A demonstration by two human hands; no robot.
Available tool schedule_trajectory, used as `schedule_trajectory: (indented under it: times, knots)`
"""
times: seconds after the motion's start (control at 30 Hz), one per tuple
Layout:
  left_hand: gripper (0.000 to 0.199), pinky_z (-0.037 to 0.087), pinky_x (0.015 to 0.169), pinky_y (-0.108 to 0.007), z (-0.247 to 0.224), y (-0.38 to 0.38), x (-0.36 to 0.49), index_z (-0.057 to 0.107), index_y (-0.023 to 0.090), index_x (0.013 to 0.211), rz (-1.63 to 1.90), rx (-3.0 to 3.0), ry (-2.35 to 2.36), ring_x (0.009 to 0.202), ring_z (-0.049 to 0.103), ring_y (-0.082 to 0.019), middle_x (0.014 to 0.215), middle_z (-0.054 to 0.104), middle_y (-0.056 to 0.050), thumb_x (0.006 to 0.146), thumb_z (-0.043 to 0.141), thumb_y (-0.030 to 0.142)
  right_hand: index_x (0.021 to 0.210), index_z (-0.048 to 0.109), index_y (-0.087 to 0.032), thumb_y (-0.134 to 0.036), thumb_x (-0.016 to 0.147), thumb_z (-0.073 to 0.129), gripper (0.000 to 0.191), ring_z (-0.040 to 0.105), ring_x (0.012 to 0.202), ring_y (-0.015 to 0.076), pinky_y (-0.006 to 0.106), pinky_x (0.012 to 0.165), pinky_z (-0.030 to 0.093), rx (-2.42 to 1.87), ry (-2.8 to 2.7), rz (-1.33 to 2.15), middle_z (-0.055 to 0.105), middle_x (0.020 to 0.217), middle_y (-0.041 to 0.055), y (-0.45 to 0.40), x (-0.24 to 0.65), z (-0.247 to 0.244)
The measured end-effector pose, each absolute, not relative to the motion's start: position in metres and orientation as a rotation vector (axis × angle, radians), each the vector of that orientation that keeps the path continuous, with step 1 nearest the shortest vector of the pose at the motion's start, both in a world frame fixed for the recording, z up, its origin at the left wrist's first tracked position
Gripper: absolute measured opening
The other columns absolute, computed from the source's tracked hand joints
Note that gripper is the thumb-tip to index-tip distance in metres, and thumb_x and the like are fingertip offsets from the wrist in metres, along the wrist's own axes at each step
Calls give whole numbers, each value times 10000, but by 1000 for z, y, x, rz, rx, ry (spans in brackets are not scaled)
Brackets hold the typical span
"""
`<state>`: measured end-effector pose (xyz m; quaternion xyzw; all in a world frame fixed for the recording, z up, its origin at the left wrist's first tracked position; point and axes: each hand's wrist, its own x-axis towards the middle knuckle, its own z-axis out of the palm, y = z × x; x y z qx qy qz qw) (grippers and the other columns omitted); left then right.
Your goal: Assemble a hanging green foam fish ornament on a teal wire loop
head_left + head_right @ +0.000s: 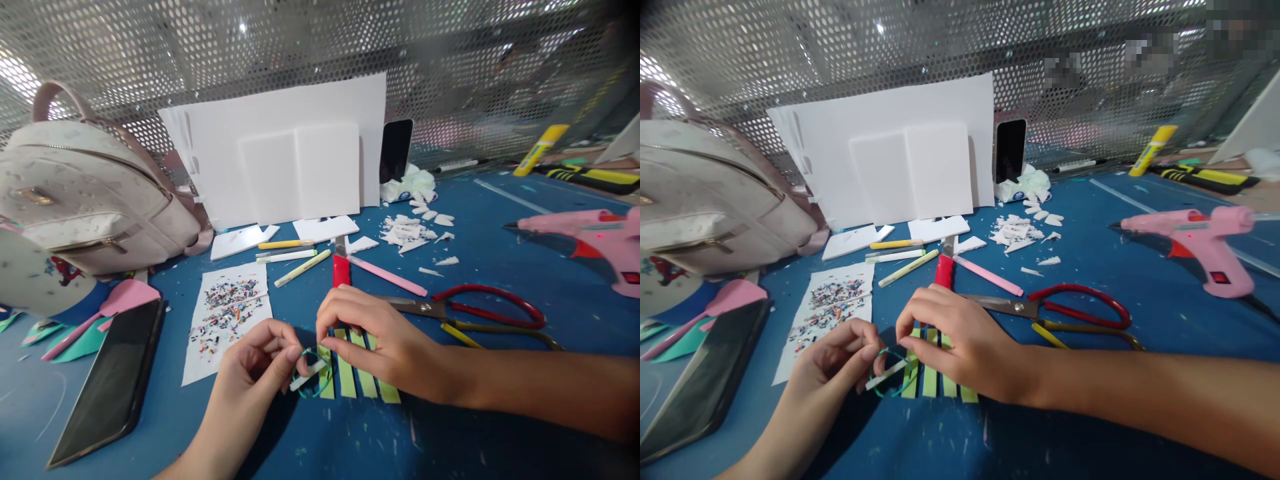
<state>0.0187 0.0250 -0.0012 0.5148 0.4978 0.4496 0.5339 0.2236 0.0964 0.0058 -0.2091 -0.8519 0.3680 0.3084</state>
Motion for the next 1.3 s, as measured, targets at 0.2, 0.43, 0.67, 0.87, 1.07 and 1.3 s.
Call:
schedule_trajectory:
  times: [0.2, 0.43, 0.67, 0.87, 1.07, 1.3]
  knots:
    - [214, 366, 513, -168, 0, 25, 20, 603, 179, 835, 1064, 1208, 1192, 558, 448, -80, 651, 614, 18, 944, 624, 362, 926, 590, -189, -188, 984, 560, 65, 528, 869, 171, 323, 785, 419, -550, -2257, 964, 588, 915, 27, 96, 223, 6]
    - [215, 367, 505, -187, 0, 27, 21, 606, 181, 833, 1071, 1213, 1205, 552, 455, -92, 649, 618, 5, 928, 633, 371, 927, 596, -193, -191, 979, 563, 61, 532, 861, 173, 325, 777, 429, -555, -2263, 945, 601, 907, 28, 96, 223, 6]
    - [207, 369, 505, -173, -2, 25, 20, 609, 184, 838, 1069, 1217, 1196, 557, 454, -84, 648, 619, 12, 935, 626, 366, 922, 584, -189, -182, 980, 566, 61, 522, 863, 163, 322, 792, 413, -547, -2255, 958, 585, 910, 16, 96, 222, 6]
    - [206, 373, 516, -173, 1, 26, 22, 606, 183, 839, 1066, 1207, 1193, 563, 459, -83, 652, 623, 14, 941, 622, 362, 920, 580, -189, -193, 983, 563, 65, 518, 858, 163, 319, 783, 407, -543, -2258, 965, 587, 910, 14, 97, 221, 5]
    - [204, 371, 527, -168, 2, 24, 22, 607, 181, 843, 1062, 1215, 1196, 577, 462, -82, 663, 624, 15, 946, 622, 355, 914, 585, -184, -186, 979, 568, 67, 510, 846, 156, 309, 777, 401, -555, -2270, 970, 587, 903, 9, 95, 222, 6]
    - [204, 368, 524, -163, -1, 25, 21, 605, 180, 847, 1057, 1214, 1193, 576, 460, -80, 660, 624, 21, 952, 614, 355, 905, 584, -185, -175, 973, 575, 69, 509, 837, 150, 296, 768, 394, -561, -2265, 983, 592, 892, 1, 95, 222, 6]
